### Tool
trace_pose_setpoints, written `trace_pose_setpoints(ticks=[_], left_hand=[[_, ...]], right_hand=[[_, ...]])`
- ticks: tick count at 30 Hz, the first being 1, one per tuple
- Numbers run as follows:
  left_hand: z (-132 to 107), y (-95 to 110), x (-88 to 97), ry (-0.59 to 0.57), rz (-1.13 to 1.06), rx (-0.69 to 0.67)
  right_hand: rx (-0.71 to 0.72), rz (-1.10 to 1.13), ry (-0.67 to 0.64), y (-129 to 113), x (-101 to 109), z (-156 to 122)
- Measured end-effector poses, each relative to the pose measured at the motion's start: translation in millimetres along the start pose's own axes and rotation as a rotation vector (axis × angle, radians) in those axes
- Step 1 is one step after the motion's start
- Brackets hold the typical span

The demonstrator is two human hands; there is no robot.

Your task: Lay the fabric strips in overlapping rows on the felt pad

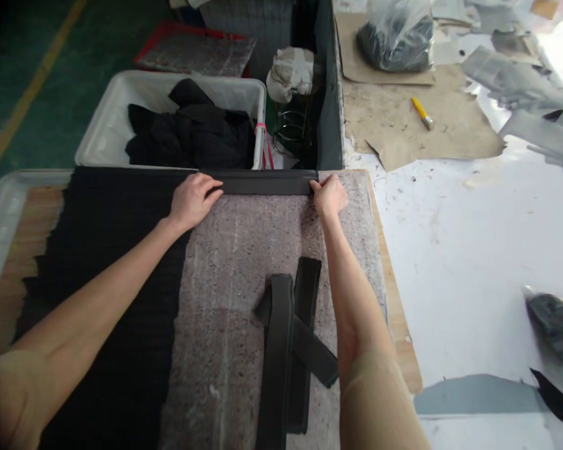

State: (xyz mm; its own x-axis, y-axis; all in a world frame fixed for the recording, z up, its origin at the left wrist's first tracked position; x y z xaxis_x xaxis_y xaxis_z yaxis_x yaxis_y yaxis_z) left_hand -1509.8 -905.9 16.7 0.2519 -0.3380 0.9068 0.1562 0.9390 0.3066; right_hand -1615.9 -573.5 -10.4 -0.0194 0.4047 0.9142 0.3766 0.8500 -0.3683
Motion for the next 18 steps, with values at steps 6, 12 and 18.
trace_pose_setpoints(ticks=[6,12,18], left_hand=[[-11,10,-9.1,-0.095,0.066,-0.044],[-13,12,-8.1,-0.123,0.03,-0.032],[-13,4,-5.6,-0.094,-0.041,0.037]], right_hand=[[0.135,0.175,-0.006,1,21,-22],[0.365,-0.214,-0.494,51,31,-164],[0.329,-0.148,-0.504,96,11,-251]])
Point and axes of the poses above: each hand's wrist, its own z-axis towards the middle knuckle, its own x-axis out of the back of the hand, y = z × x, the point moved 7 cm from there along z, towards the middle knuckle, and after that the axes turned 6 degrees about -x, right-handed, at the moved point
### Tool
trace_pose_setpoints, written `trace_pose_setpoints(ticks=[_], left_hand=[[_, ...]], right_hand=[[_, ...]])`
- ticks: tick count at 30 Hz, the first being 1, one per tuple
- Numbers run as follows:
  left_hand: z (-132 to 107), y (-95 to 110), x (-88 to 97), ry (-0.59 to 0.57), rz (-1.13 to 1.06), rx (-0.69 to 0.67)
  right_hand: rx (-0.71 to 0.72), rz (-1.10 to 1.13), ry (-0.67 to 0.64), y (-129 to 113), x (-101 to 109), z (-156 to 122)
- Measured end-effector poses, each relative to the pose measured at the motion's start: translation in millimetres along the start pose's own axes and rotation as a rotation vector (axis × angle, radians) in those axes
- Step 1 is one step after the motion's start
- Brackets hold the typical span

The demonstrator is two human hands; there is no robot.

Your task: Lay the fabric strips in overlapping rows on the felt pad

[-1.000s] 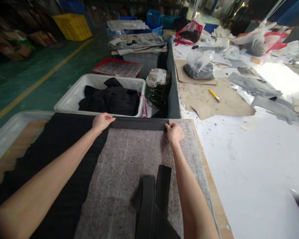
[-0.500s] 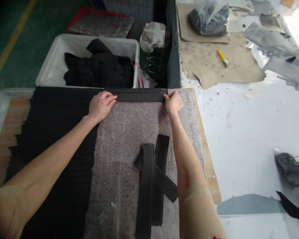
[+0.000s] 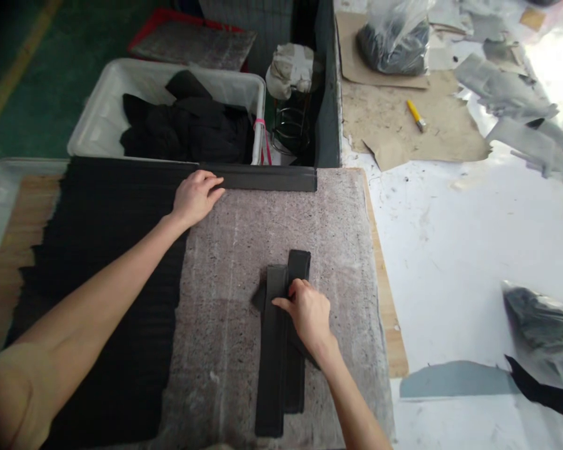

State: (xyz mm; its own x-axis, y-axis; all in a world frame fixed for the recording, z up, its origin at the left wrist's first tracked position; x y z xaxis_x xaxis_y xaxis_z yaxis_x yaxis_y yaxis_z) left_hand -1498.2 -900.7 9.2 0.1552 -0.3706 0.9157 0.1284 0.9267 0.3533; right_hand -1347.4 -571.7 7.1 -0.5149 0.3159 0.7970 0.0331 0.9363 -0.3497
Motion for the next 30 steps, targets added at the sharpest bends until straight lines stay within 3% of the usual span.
trace_pose_setpoints(ticks=[3,5,7,9,10,13,16,20,22,24,27,30], left_hand=[[-2,6,13.4,0.049,-0.118,0.057],[-9,24,21.4,0.013,-0.283,0.068],[-21,57,19.6,-0.181,-0.599,0.048],[-44,104,11.7,-0.539,-0.975,-0.019],[-56,124,12.0,-0.665,-1.092,-0.057],[-74,148,12.5,-0.769,-1.123,-0.066],[-71,133,11.5,-0.692,-1.08,0.022],[-56,79,19.9,-0.423,-1.041,0.216],[-51,51,26.8,-0.288,-1.009,0.304],[-47,28,33.4,-0.173,-0.986,0.361],[-42,1,38.6,-0.033,-0.937,0.411],[-37,-22,36.9,0.104,-0.856,0.482]], right_hand=[[0.045,0.328,0.042,-8,-2,-6],[0.078,0.586,-0.038,-17,1,-7],[0.114,0.781,-0.141,-29,8,-6],[0.178,0.827,-0.207,-44,17,-2],[0.213,0.813,-0.234,-51,21,1],[0.269,0.801,-0.322,-67,26,12],[0.237,0.915,-0.42,-72,20,20],[0.16,0.898,-0.784,-66,-2,16],[0.156,0.798,-0.84,-55,1,23],[0.175,0.697,-0.725,-41,19,44],[0.16,0.574,-0.435,-20,59,88],[0.062,0.613,-0.177,-5,92,132]])
Point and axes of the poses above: each hand's wrist, its own z-axis towards the middle knuckle, its own x-axis out of the back of the hand, y = z × x, the point moved 7 cm from there along z, towards the middle knuckle, and after that the axes turned 6 degrees about -x, right-handed, at the moved point
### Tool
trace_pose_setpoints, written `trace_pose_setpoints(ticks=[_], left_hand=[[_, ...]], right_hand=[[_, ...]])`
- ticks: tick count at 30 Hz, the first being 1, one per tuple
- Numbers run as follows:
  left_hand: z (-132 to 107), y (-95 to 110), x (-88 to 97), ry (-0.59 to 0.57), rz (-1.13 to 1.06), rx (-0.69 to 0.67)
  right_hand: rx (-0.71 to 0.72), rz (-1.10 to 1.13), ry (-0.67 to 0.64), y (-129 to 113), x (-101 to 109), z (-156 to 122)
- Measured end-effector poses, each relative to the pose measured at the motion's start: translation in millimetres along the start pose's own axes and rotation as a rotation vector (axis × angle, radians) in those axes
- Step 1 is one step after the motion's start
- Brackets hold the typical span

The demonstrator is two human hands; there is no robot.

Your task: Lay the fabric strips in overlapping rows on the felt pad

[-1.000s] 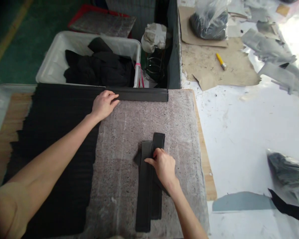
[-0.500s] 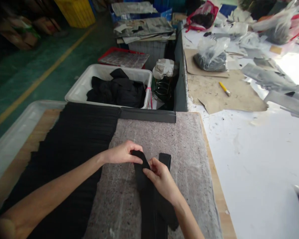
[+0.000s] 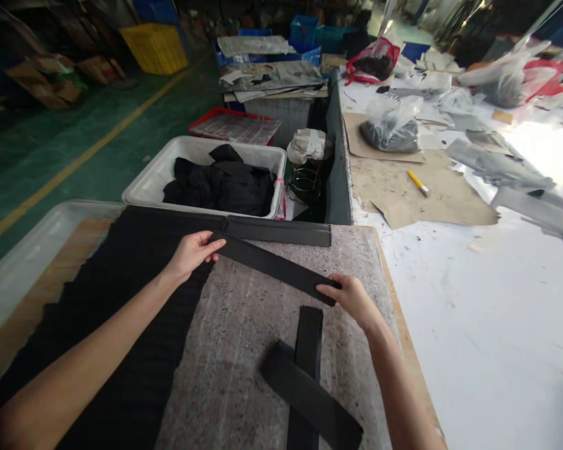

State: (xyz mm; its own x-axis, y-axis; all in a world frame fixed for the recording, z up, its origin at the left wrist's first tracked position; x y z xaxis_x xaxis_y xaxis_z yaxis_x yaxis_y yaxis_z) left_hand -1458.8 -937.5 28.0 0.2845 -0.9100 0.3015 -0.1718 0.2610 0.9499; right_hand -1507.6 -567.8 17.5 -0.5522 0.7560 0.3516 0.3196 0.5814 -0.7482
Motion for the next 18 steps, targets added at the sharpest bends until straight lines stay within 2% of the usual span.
trace_pose_setpoints(ticks=[2,4,8,10,14,18], left_hand=[[10,-8,6.2,0.098,0.053,-0.017],[20,-13,9.4,0.151,0.139,-0.054],[37,-19,10.5,0.137,0.355,-0.105],[43,-21,10.7,0.122,0.452,-0.121],[51,-23,11.9,0.145,0.548,-0.138],[55,-28,12.5,0.17,0.592,-0.095]], right_hand=[[-0.003,0.088,0.145,-3,16,21],[0.016,0.143,0.253,-6,24,38],[0.043,0.117,0.356,-8,27,63],[0.034,0.04,0.42,-9,31,68],[-0.005,-0.258,0.628,-16,43,67],[-0.056,-0.415,0.698,-21,46,68]])
Point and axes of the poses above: each hand's wrist, its own z-axis towards the middle knuckle, its own x-axis out of the back of the hand, y = z × x, the point moved 7 cm from there along z, towards the middle knuckle, and after that the axes turned 6 degrees about -x, right-handed, at the moved point
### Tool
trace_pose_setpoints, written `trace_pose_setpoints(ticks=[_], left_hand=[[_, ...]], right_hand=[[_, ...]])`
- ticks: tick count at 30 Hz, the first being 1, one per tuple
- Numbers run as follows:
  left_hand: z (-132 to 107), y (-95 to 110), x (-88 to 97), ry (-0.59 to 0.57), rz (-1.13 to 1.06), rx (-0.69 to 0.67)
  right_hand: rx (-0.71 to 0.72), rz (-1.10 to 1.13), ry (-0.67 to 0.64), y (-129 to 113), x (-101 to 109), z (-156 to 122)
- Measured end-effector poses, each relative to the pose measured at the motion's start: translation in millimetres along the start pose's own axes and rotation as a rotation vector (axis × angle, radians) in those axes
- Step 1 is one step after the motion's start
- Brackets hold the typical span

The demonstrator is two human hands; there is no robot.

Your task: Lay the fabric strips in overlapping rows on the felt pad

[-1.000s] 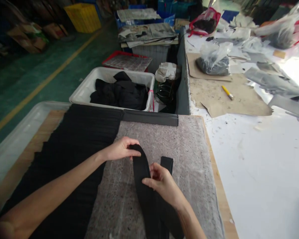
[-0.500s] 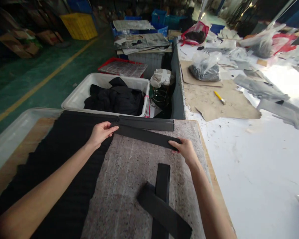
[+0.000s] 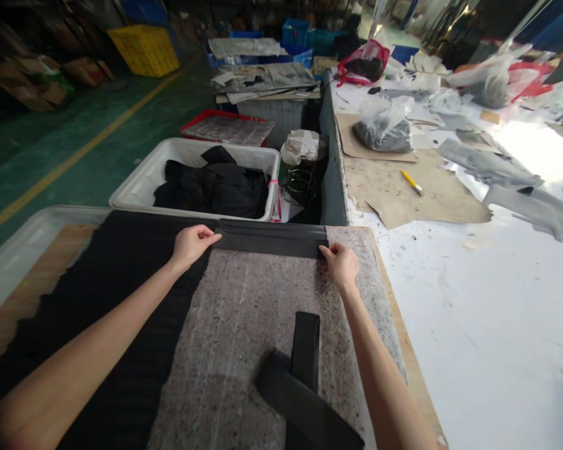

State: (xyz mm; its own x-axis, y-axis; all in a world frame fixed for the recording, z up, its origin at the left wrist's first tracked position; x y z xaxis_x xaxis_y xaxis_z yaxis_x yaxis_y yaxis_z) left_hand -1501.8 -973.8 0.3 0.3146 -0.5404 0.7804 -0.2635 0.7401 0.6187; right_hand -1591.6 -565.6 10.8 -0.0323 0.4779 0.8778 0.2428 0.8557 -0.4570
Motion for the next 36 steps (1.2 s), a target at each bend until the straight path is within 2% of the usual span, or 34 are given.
trace_pose_setpoints(ticks=[9,18,36], left_hand=[[1.2,1.4,-0.8,-0.046,0.082,0.029],[0.9,3.7,-0.9,-0.07,0.132,0.044],[-0.3,5.4,-2.3,-0.058,0.179,0.064]], right_hand=[[0.023,-0.075,-0.012,2.4,-5.8,5.6],[-0.061,-0.173,-0.018,0.7,-5.3,6.6],[-0.079,-0.22,-0.018,0.9,-5.2,5.8]])
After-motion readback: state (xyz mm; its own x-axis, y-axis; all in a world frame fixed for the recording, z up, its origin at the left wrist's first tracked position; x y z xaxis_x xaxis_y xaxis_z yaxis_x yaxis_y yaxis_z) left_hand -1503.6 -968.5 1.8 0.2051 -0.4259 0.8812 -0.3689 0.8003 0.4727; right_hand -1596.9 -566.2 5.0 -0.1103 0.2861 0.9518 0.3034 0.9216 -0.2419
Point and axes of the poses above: each hand's wrist, its own z-axis towards the middle knuckle, its own x-axis out of the back of the hand, y = z × x, the point moved 7 cm from there along z, towards the middle knuckle, and after that the axes turned 6 degrees about -x, right-handed, at the moved point
